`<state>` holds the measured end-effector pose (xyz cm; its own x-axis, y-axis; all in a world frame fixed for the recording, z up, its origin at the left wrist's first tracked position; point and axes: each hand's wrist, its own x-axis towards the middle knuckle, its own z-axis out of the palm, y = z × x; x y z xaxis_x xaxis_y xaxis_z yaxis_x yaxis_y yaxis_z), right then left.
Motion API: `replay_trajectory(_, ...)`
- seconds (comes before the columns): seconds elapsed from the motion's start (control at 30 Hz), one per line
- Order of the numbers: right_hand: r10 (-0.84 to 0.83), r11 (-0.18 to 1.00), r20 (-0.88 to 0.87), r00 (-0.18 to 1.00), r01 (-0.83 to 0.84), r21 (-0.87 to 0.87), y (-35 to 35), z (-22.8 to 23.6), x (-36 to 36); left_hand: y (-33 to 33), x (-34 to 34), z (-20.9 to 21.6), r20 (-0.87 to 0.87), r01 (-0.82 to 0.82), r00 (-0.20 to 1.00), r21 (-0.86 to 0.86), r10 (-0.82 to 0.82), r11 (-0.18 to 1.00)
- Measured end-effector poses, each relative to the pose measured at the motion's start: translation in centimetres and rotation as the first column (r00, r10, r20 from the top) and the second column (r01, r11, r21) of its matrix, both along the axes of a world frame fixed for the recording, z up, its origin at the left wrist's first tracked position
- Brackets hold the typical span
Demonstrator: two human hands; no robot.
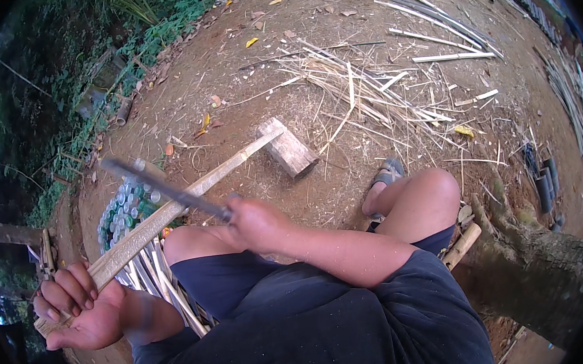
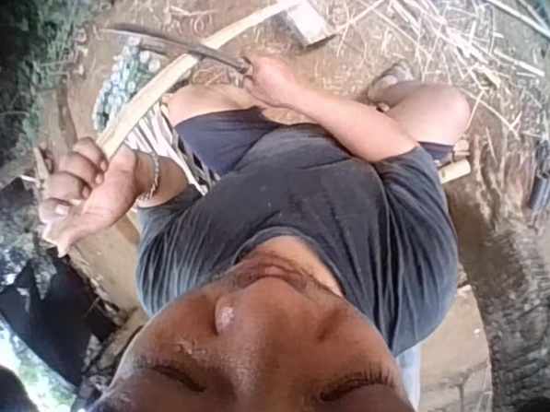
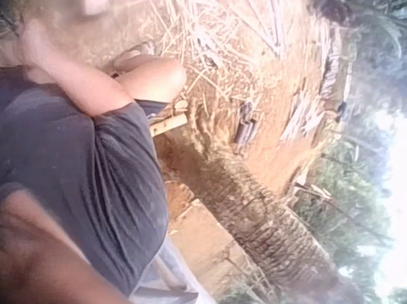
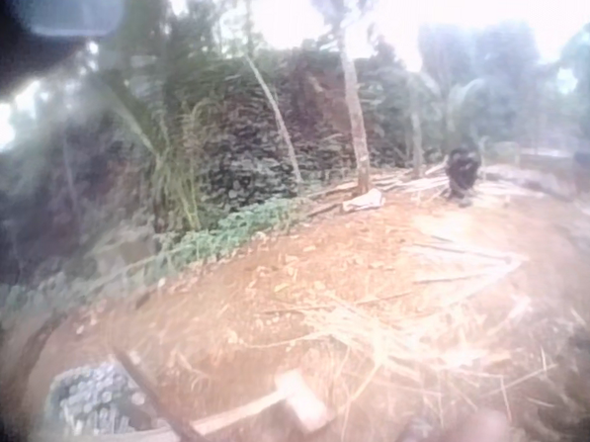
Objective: The person uses a knife to strip a bamboo piece into thinner strands while sitting on a wooden bench.
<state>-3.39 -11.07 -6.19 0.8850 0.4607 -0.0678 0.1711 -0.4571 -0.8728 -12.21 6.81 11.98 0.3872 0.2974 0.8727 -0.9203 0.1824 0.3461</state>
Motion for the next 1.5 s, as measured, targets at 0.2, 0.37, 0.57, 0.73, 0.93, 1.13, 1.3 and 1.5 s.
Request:
replay_trajectory(0.2, 0.004, 0.998, -0.048, 0.999, -0.007, -0.064, -1.7, 0.3, -0.2, -0.9, -0.7, -0.4, 0.008, -0.095, 0.995, -0.027, 0.096, 0.995)
replay_trajectory(0.37, 0.004, 1.000, 0.030, 1.000, -0.003, -0.027, -1.4, 1.4, -1.2, -1.8, -0.6, -0.3, -0.004, -0.078, 0.997, -0.033, 0.078, 0.996)
replay_trajectory(0.57, -0.072, 0.983, 0.002, 0.997, 0.071, -0.170, -2.8, -4.5, 1.6, -2.0, -0.6, 0.1, -0.014, -0.066, 0.998, -0.005, 0.066, 0.998)
replay_trajectory(0.73, 0.167, 0.986, 0.148, 0.975, -0.163, -0.039, -1.1, 2.1, 0.3, -1.5, 0.0, 0.4, -0.024, -0.042, 0.999, 0.007, 0.042, 0.999)
replay_trajectory(0.93, -0.242, 0.970, -0.136, 0.961, 0.238, -0.046, -2.1, -4.9, 3.8, -1.8, 1.2, 1.3, -0.016, -0.029, 0.999, 0.000, 0.029, 1.000)
replay_trajectory(1.13, 0.040, 0.996, 0.240, 0.970, -0.019, -0.088, -1.5, -2.5, 2.9, -1.4, 1.6, 1.9, -0.076, -0.023, 0.997, 0.057, 0.028, 0.998)
replay_trajectory(1.3, -0.238, 0.965, -0.111, 0.965, 0.222, -0.138, -3.4, -7.0, 6.2, -1.8, 3.1, 2.7, -0.054, -0.017, 0.998, 0.040, 0.019, 0.999)
replay_trajectory(1.5, -0.002, 0.994, -0.015, 1.000, 0.000, -0.105, -1.0, -2.5, 5.8, -1.1, 3.0, 4.0, -0.127, -0.073, 0.989, 0.066, 0.081, 0.995)
